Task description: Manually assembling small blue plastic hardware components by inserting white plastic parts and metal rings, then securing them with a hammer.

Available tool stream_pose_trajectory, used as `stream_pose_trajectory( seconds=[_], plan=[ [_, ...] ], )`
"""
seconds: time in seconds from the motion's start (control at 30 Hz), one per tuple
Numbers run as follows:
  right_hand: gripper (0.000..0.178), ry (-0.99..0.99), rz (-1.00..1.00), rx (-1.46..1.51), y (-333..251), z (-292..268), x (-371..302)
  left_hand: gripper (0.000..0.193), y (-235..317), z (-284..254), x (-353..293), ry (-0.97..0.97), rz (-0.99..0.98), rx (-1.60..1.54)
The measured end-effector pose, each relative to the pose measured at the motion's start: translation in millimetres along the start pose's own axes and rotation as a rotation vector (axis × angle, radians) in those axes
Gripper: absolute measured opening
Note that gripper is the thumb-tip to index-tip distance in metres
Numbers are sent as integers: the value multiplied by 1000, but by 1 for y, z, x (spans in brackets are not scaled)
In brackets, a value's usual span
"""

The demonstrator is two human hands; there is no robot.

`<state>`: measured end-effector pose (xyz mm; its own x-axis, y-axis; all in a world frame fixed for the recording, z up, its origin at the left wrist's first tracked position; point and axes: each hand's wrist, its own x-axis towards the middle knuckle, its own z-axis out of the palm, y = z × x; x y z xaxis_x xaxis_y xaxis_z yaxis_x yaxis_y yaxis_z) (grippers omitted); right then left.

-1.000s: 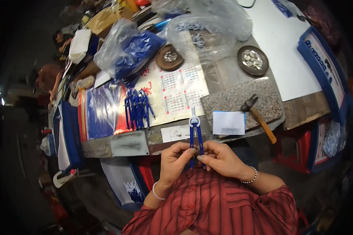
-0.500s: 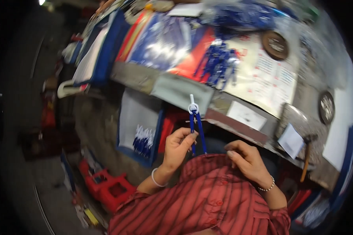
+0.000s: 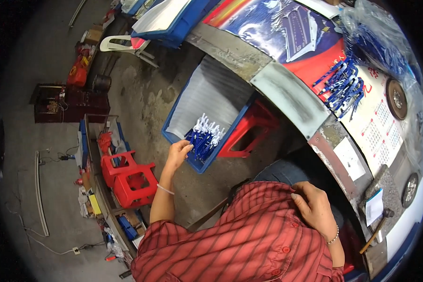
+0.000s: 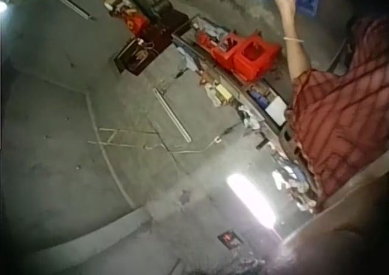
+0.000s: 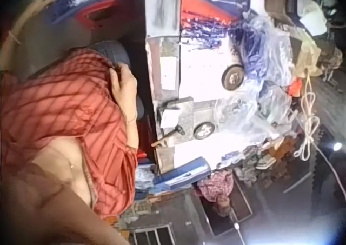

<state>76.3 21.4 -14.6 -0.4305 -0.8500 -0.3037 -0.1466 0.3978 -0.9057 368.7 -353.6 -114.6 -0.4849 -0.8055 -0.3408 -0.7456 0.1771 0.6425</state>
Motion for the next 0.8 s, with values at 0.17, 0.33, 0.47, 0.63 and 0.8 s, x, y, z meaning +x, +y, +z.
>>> stream_pose_trajectory(
  seconds=[0.17,0.33,0.47,0.63,0.8],
  plan=[
    [20,-51,-16,-131,-5,6,3,21,-6,-3,19,-174,104,126],
    [21,-47,14,-168,-3,10,0,19,-15,-4,39,-249,224,255],
    [21,-37,2,-204,2,12,-2,23,-3,-1,42,-290,82,200],
    [22,-27,-54,-245,8,7,0,21,16,1,38,-106,271,479],
    [23,-39,-119,-316,23,4,1,12,104,13,30,72,474,339]
  ],
)
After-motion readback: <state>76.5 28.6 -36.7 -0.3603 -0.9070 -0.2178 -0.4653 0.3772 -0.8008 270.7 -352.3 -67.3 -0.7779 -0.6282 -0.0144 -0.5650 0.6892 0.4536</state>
